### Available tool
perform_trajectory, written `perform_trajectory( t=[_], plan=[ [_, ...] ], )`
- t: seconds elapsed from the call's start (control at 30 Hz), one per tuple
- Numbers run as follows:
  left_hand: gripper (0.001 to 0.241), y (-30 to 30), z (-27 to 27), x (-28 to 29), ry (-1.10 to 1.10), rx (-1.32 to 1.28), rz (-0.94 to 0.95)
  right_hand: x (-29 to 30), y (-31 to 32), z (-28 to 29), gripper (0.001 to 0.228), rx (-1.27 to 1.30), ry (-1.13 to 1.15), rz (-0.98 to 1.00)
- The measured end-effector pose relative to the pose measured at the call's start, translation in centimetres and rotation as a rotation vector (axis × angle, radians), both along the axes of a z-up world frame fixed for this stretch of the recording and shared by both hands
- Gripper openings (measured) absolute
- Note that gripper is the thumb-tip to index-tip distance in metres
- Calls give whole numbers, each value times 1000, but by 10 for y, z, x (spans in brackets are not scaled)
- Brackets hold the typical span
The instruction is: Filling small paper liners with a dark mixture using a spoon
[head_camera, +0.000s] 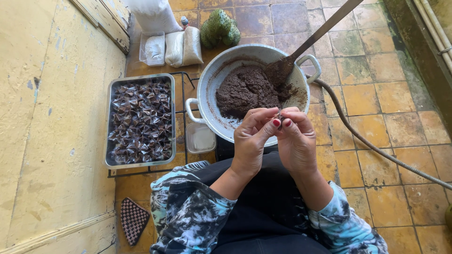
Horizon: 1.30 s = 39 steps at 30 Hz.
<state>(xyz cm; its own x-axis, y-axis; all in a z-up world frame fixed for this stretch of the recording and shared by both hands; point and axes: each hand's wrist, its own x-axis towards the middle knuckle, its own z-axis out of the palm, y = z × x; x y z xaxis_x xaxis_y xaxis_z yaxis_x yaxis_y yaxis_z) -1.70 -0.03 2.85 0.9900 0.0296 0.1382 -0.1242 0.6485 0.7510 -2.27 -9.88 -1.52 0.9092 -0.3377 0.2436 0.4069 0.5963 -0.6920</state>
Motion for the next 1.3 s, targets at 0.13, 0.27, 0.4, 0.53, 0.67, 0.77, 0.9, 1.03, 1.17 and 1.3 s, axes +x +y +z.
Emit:
perform_trajectory(
  t=[0.13,0.27,0.4,0.53,0.67,0.77,0.9,1.03,1.17,1.3],
  plan=[
    [21,0,-6,2,-24,25,6,1,1,2,16,-8,7,7],
    [20,1,-3,0,-28,19,5,0,4,7,14,-19,-2,-6],
    [21,2,-4,1,-31,21,3,0,4,5,15,-17,3,-3],
    [20,1,-1,-1,-26,11,1,0,3,5,13,-31,4,-1],
    [19,-2,-4,0,-3,-11,1,1,-5,-7,11,-49,-4,-17],
    [18,-5,-7,-1,17,-46,11,0,-8,-4,10,-71,16,-4],
    [18,-15,-15,3,41,-126,14,-1,-5,7,10,-120,55,-18],
    [17,-5,-14,5,105,-171,-132,-10,-14,22,27,-99,110,95],
    [24,13,-13,26,199,-422,-140,-28,-20,35,33,-69,238,119],
    [24,72,14,50,41,-464,-19,-66,-27,42,26,-36,175,391]
  ],
)
